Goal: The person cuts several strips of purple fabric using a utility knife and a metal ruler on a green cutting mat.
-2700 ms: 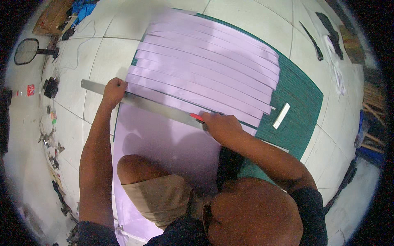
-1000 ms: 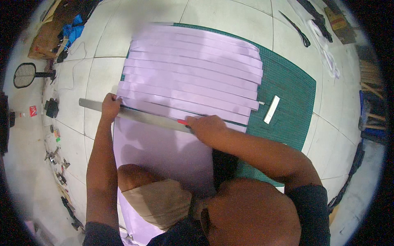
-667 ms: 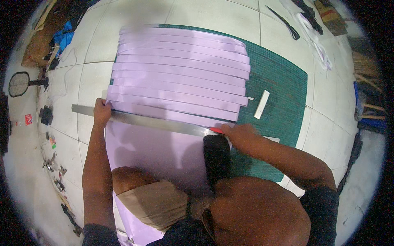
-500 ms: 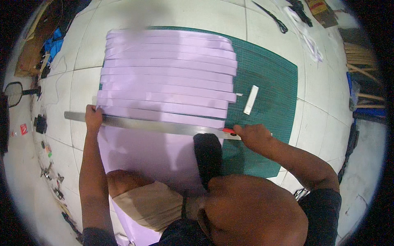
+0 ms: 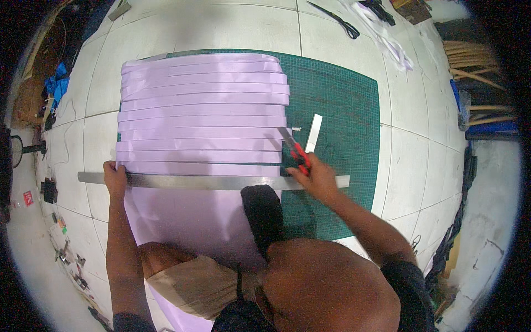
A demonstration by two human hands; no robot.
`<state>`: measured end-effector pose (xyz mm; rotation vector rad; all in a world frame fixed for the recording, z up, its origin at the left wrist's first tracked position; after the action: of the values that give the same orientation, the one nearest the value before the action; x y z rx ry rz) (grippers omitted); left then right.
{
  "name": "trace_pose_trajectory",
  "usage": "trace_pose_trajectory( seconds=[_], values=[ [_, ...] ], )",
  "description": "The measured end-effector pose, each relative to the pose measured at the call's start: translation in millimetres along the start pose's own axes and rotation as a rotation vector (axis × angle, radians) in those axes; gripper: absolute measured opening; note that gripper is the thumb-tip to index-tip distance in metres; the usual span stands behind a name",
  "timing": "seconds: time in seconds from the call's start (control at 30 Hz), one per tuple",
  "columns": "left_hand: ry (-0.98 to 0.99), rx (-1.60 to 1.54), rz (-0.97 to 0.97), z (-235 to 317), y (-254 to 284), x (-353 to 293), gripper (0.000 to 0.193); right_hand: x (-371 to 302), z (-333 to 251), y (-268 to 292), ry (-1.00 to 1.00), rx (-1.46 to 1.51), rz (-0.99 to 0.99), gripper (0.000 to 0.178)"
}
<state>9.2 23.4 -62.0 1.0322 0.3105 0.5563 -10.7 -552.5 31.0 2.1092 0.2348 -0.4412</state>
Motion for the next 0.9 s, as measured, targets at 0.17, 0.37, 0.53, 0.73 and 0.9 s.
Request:
trace_pose_trajectory(
  seconds=[0.17, 0.37, 0.53, 0.73, 0.9],
  values=[
    [-0.005, -0.054, 0.014, -7.3, -0.7, 2.6, 0.028, 13.2, -13.3, -59.0, 0.014, -0.032, 0.109, 0.046],
    [0.029, -0.069, 0.019, -1.3, -1.2, 2.0, 0.031, 13.0, -19.2, -71.3, -0.016, 0.164, 0.167, 0.039],
    [0.047, -0.225, -0.085, -3.2, 1.5, -4.6, 0.029, 23.0, -4.8, -58.7, -0.081, 0.274, 0.102, 0.038],
    [-0.014, -0.282, -0.022, -6.6, -2.6, -6.0, 0.029, 19.7, -0.1, -61.4, 0.004, 0.258, 0.126, 0.039],
    [0.021, -0.164, 0.020, -0.2, -1.7, -7.3, 0.032, 14.7, -8.3, -68.4, -0.031, 0.252, 0.173, 0.042]
  ],
)
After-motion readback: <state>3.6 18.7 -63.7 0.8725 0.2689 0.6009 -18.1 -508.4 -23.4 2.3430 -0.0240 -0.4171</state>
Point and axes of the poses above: each hand's wrist, its own x-axis towards the middle knuckle, its own y-axis out of the back of the hand, z = x × y, the point moved 1 cm from there along x, towards the middle knuckle, and after that the axes turned 3 degrees about z, right-handed, at the moved point
